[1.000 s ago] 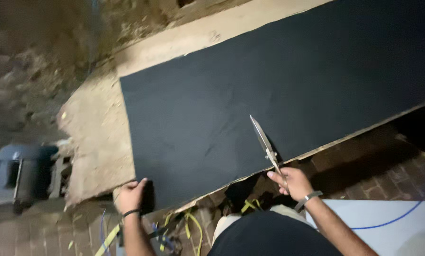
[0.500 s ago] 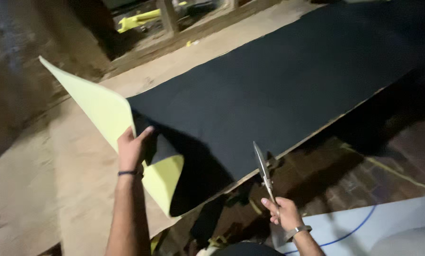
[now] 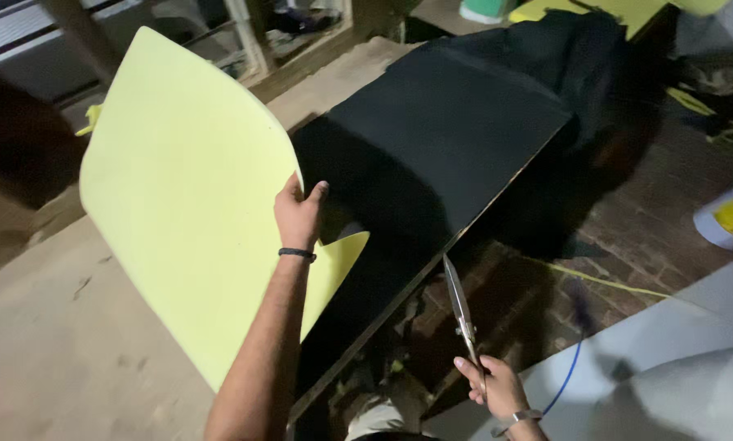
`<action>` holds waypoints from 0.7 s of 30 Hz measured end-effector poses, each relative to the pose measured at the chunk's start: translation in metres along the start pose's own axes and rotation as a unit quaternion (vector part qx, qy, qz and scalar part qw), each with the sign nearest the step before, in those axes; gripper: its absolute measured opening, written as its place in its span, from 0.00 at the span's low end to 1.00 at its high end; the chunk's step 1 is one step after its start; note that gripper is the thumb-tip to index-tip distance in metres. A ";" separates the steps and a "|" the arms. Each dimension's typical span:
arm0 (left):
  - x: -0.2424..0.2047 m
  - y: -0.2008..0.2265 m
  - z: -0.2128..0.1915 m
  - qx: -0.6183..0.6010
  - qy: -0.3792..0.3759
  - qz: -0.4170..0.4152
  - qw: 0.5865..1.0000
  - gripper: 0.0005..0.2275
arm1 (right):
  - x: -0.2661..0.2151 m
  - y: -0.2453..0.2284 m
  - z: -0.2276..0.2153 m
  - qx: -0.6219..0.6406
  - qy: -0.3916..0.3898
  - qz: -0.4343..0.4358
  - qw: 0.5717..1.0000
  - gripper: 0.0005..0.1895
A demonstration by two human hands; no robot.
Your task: The person cuts a large piece of black fabric using shears, then measures and cuts a yellow foam sheet using a tape measure, ruler, and utility knife. The person stacks the cut foam pieces and places them on a wooden frame.
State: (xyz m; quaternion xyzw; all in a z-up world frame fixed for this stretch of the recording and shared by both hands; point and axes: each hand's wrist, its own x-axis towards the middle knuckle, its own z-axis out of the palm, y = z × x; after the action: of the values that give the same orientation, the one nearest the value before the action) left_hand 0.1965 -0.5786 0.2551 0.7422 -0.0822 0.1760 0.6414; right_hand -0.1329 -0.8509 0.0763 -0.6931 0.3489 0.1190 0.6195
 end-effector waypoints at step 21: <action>0.165 -0.151 0.458 0.067 -0.172 -0.141 0.973 0.17 | 0.293 -0.169 -0.259 -0.107 0.148 -0.095 0.979 0.25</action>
State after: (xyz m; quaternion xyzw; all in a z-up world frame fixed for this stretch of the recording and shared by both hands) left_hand 0.4731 -0.9864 0.1238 0.8070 -0.0742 -0.0415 0.5844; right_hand 0.1176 -1.1947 0.0849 -0.7955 0.3543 -0.0078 0.4915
